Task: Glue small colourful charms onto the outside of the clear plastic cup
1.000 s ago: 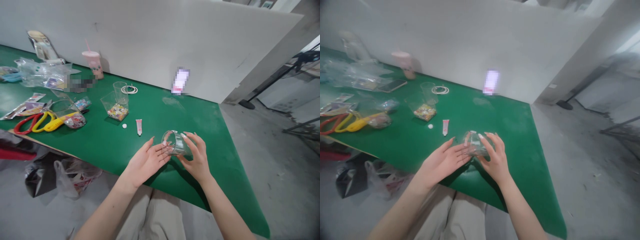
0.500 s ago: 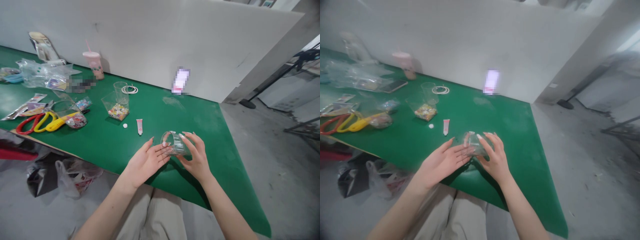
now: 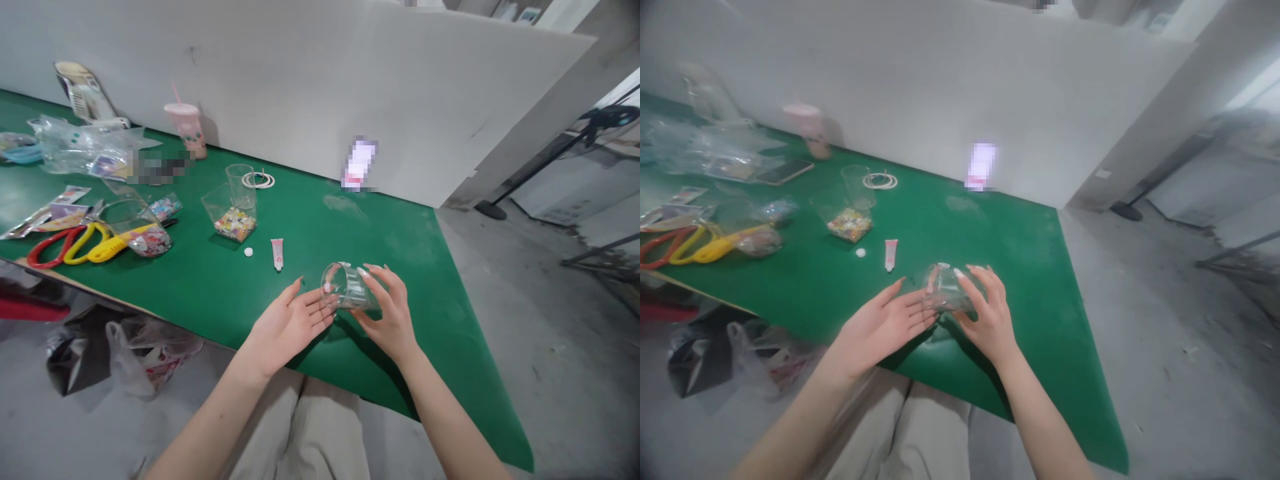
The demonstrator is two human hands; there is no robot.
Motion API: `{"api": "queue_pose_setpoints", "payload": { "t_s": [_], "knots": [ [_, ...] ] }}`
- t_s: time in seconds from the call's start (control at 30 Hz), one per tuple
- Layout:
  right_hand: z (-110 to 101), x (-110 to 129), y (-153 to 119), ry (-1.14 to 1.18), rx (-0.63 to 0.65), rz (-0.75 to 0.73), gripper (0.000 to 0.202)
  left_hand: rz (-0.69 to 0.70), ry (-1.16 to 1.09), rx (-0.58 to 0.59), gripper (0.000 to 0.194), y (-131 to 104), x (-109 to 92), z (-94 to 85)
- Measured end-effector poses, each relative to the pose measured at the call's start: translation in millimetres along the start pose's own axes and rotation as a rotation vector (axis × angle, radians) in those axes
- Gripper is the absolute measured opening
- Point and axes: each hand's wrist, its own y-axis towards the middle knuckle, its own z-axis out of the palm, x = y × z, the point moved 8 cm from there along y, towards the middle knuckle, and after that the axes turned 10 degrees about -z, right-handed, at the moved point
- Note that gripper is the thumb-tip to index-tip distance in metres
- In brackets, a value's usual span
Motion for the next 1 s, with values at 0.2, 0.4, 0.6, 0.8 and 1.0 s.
{"api": "queue_pose_setpoints", "payload": {
  "t_s": [0.2,0.4,0.6,0.8,1.0],
  "knots": [
    [2.4,0.5,0.6,-0.003,0.012,-0.005,0.074,0.001,0.011,-0.004,0.057,-1.9,0.0,0.5],
    [4.1,-2.9,-0.9,0.011,0.003,0.032,0.073,0.037,0.027,-0.011,0.055,-6.5,-4.7,-11.6],
    [11.7,-31.9,-16.8,0.168,-0.061,0.39,0.077,0.192,0.19,0.005,0.05,-33.6,-9.7,-32.0],
    [37.6,-60.2,-27.9,0.395,-0.072,0.491,0.059,0.499,0.546,-0.421,0.028,-78.0,-22.8,-65.1],
    [53.9,-70.7,-37.4,0.524,-0.09,0.608,0.067,0.641,0.769,-0.61,0.034,-98.0,-49.0,-75.2]
  ]
}}
